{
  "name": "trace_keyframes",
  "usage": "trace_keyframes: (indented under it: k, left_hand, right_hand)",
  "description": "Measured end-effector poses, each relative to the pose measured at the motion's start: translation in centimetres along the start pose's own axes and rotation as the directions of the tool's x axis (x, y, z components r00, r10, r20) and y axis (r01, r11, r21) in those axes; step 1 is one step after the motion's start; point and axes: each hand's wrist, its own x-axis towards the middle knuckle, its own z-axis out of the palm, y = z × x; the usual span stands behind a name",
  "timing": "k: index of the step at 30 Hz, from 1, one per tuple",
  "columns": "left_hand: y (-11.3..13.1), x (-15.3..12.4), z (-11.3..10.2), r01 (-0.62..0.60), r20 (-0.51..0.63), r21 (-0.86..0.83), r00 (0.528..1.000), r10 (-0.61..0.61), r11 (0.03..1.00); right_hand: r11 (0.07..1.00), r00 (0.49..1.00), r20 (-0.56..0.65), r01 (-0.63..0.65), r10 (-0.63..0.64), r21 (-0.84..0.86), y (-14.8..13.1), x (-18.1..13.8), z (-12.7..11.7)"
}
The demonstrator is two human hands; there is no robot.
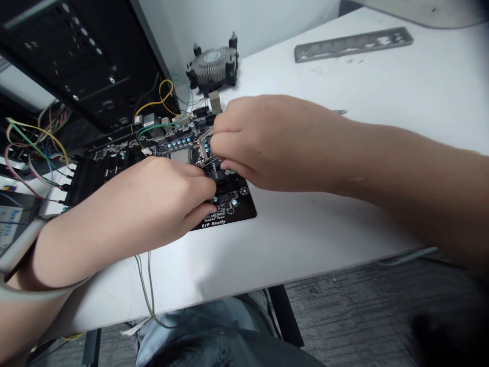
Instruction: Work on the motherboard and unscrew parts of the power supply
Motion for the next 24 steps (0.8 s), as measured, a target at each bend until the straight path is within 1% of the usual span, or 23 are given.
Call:
trace_keyframes:
  k: [5, 9, 13, 16, 18, 20, 22, 24]
  left_hand:
    - [0.3, 0.2, 0.1, 0.054, 0.050, 0.005, 0.997, -0.054, 0.999]
    - [0.7, 0.7, -0.3, 0.067, 0.098, 0.022, 0.993, -0.069, 0.998]
    - [1.0, 1.1, -0.5, 0.077, 0.111, 0.033, 0.991, -0.080, 0.997]
    - [0.9, 1.3, -0.4, 0.091, 0.130, -0.002, 0.987, -0.090, 0.996]
    - [0.7, 1.3, -0.4, 0.092, 0.125, -0.043, 0.988, -0.086, 0.995]
    - [0.4, 1.3, -0.4, 0.089, 0.103, -0.099, 0.992, -0.079, 0.991]
    - [0.1, 1.2, -0.5, 0.095, 0.095, -0.156, 0.992, -0.081, 0.983]
    - [-0.2, 1.3, -0.6, 0.101, 0.092, -0.199, 0.992, -0.084, 0.975]
  right_hand:
    - [1.000, 1.000, -0.009, -0.008, 0.008, -0.024, -0.1, 0.2, 0.1]
    - [0.999, 1.000, -0.003, -0.001, 0.001, -0.049, -0.2, 0.2, 0.0]
    - [0.998, 1.000, -0.014, -0.013, 0.012, -0.058, -0.2, 0.2, 0.1]
    - [1.000, 0.997, -0.080, -0.021, 0.020, -0.016, -0.1, 0.1, 0.4]
    - [1.000, 0.988, -0.156, 0.008, -0.010, -0.013, 0.1, 0.1, 0.6]
    - [0.998, 0.979, -0.197, 0.035, -0.044, -0.046, 0.3, 0.0, 0.8]
    - [0.997, 0.984, -0.171, 0.032, -0.043, -0.065, 0.3, 0.0, 0.8]
    - [0.999, 0.992, -0.123, 0.017, -0.022, -0.046, 0.2, -0.1, 0.7]
